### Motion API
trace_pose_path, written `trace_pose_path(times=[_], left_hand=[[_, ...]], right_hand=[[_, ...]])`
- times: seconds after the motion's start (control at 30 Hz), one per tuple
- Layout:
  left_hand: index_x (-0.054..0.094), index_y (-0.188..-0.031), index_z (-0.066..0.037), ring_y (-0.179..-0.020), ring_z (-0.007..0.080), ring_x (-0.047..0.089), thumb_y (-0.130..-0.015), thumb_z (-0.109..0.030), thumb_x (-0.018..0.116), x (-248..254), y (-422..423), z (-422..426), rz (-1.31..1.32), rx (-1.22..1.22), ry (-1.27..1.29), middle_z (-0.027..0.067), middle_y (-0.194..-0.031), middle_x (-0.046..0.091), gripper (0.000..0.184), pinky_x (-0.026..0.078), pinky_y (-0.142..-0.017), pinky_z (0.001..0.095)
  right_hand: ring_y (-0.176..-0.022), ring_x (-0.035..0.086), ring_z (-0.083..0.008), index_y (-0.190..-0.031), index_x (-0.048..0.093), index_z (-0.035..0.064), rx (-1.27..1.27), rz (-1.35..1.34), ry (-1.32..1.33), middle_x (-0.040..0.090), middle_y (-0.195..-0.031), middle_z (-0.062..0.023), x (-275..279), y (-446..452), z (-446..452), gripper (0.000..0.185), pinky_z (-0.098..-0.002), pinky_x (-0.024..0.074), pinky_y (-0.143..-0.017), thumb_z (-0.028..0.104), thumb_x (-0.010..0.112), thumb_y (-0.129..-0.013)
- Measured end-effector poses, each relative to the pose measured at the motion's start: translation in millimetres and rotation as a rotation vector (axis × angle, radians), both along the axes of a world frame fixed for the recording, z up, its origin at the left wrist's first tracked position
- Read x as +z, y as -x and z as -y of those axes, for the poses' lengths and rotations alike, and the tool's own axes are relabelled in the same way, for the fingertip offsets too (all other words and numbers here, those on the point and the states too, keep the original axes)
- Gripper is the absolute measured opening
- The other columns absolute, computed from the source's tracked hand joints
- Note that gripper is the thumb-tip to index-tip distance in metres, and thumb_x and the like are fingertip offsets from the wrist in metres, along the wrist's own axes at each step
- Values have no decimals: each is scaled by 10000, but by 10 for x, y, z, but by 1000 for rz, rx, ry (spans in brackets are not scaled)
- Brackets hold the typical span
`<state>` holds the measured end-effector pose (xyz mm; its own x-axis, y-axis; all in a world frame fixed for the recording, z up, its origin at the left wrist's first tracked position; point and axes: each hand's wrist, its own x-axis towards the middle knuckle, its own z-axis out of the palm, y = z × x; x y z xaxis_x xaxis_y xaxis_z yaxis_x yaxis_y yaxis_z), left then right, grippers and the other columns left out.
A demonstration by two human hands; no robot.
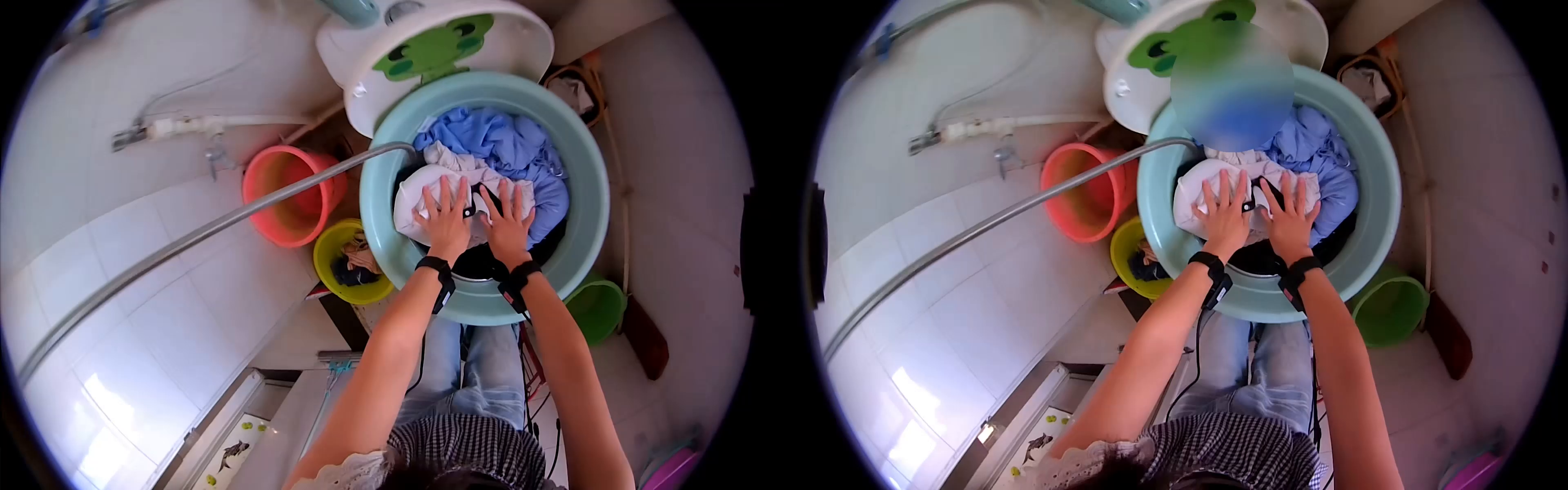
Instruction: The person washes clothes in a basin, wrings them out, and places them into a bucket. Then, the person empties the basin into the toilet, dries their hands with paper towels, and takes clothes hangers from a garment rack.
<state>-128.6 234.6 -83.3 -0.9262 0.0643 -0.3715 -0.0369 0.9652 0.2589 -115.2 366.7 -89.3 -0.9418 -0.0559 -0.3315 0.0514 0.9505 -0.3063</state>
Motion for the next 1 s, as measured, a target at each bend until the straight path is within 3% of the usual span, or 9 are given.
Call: trace_pose_path(times=[0.2, 0.4, 0.5, 0.63, 0.73, 0.83, 0.9, 0.97, 1.0], left_hand=[[259, -1339, -102, -1130, 327, 411, -746, -120, 563, -655, 282, 10, -47, -104, -145, 196, -1277, 382, 666, 378, -886, 403], [428, -1210, -46, -1024, 295, 524, -747, -222, 577, -877, 549, -151, 369, -196, -48, 149, -1106, 553, 517, 407, -863, 378], [404, -1247, -56, -1102, 298, 477, -705, -371, 623, -981, 558, -137, 526, -397, 182, 150, -1173, 515, 664, 365, -941, 358], [314, -1312, -62, -1233, 304, 330, -717, -477, 592, -1037, 378, -86, 367, 196, -336, 170, -1338, 338, 777, 264, -1028, 354], [541, -1083, -59, -1009, 379, 514, -802, -318, 525, -520, 504, -81, 181, 139, -348, 226, -1055, 553, 383, 405, -865, 444], [598, -931, -52, -854, 396, 565, -806, -241, 508, -164, 558, -153, 232, 298, -157, 200, -872, 609, 244, 447, -764, 447], [600, -911, -43, -833, 386, 576, -801, -204, 512, 176, 548, -95, 229, 344, -149, 184, -844, 619, 214, 450, -744, 437], [586, -919, -20, -828, 347, 586, -802, -109, 517, 399, 487, -18, 25, 440, -452, 187, -842, 610, 162, 452, -714, 416], [569, -961, -13, -788, 316, 594, -809, -84, 511, 321, 432, 65, -81, 376, -650, 179, -798, 605, 178, 448, -692, 383]], right_hand=[[-1243, 242, -300, -1354, 226, 341, 10, 150, -172, 259, -1376, -79, -626, 271, 121, 560, -646, 272, -858, 413, 457, -848], [-1175, 398, -362, -1315, 372, 196, 251, 774, -202, 432, -1277, -136, -1280, 314, 102, 472, -606, 271, -919, 335, 412, -866], [-1172, 412, -345, -1251, 444, 147, 100, 679, -67, 437, -1284, -123, -1028, 283, 88, 435, -505, 322, -935, 312, 414, -850], [-1156, 425, -343, -1195, 491, 105, 41, 436, 94, 453, -1261, -152, -1091, 206, -5, 415, -435, 351, -945, 282, 455, -822], [-1037, 511, -359, -1127, 531, 75, 87, -12, 1, 537, -1117, -209, -988, 222, -23, 367, -436, 408, -876, 245, 496, -804], [-818, 552, -420, -1019, 566, 30, -188, 237, 139, 584, -902, -226, -284, 484, -22, 253, -437, 461, -697, 125, 481, -801], [-731, 562, -426, -904, 577, 10, -234, -189, 387, 589, -787, -233, -91, 481, -113, 185, -445, 449, -609, 139, 466, -833], [-692, 529, -447, -860, 568, 0, -432, -58, 473, 570, -756, -245, 511, 537, -150, 177, -437, 413, -570, 140, 460, -858], [-558, 544, -318, -849, 567, -7, -424, -161, 526, 584, -655, -149, 639, 522, -205, 212, -365, 379, -500, 178, 470, -881]])
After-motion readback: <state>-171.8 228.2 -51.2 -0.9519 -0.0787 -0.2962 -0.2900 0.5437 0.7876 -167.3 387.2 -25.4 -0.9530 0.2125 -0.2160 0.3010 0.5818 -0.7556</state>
